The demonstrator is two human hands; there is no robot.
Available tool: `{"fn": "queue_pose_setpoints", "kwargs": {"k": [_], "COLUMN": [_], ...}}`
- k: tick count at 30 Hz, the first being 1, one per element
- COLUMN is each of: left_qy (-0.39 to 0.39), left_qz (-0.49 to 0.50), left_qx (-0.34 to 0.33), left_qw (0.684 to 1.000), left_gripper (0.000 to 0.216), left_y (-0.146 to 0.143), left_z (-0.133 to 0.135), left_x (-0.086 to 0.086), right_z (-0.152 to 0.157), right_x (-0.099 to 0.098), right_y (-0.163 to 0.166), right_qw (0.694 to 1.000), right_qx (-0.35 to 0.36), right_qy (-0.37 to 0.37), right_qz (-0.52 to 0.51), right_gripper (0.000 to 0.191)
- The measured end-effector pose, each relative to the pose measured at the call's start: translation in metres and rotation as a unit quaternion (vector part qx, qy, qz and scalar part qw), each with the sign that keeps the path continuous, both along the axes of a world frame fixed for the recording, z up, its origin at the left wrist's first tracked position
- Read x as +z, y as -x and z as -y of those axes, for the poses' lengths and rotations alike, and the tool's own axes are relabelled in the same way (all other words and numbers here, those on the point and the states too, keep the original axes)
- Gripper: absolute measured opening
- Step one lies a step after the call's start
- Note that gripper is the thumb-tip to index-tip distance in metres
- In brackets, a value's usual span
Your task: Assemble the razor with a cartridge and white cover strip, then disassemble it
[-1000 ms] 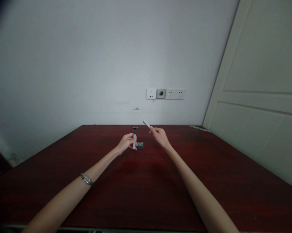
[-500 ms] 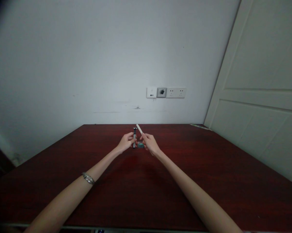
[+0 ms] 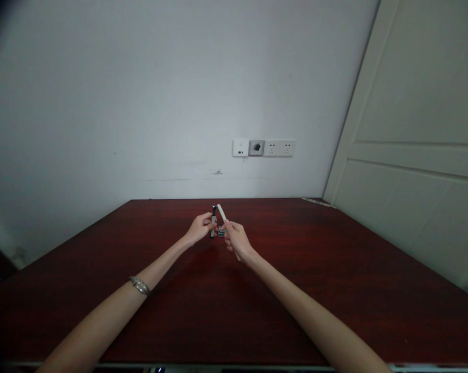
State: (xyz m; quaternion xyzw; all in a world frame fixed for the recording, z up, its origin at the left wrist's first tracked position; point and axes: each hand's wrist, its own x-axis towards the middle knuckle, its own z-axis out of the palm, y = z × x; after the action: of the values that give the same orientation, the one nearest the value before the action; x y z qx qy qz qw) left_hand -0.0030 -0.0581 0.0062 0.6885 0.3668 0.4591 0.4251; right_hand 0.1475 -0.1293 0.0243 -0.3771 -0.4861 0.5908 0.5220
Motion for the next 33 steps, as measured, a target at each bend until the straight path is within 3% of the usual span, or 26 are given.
{"fn": "queue_pose_setpoints", "kwargs": {"k": [6, 22, 33], "left_qy": [0.003, -0.020, -0.049], "left_qz": [0.005, -0.002, -0.033], "left_qx": [0.001, 0.009, 0.001], "left_qw": [1.000, 1.000, 0.998], "left_gripper": [0.016, 0.017, 0.018], "left_y": [0.000, -0.002, -0.004], "left_z": [0.002, 0.007, 0.012], "left_x": [0.000, 0.008, 0.012], "right_z": [-0.003, 0.006, 0.019], "right_x": [0.006, 0.000, 0.001], "right_y": [0.008, 0.015, 0.010], "right_qw": [1.000, 0.998, 0.999], "right_qx": [-0.008, -0.014, 0.035], "right_qy": [-0.017, 0.014, -0.001], "right_qz": [-0.016, -0.062, -0.039], "right_gripper": [0.042, 0.039, 0.039]}}
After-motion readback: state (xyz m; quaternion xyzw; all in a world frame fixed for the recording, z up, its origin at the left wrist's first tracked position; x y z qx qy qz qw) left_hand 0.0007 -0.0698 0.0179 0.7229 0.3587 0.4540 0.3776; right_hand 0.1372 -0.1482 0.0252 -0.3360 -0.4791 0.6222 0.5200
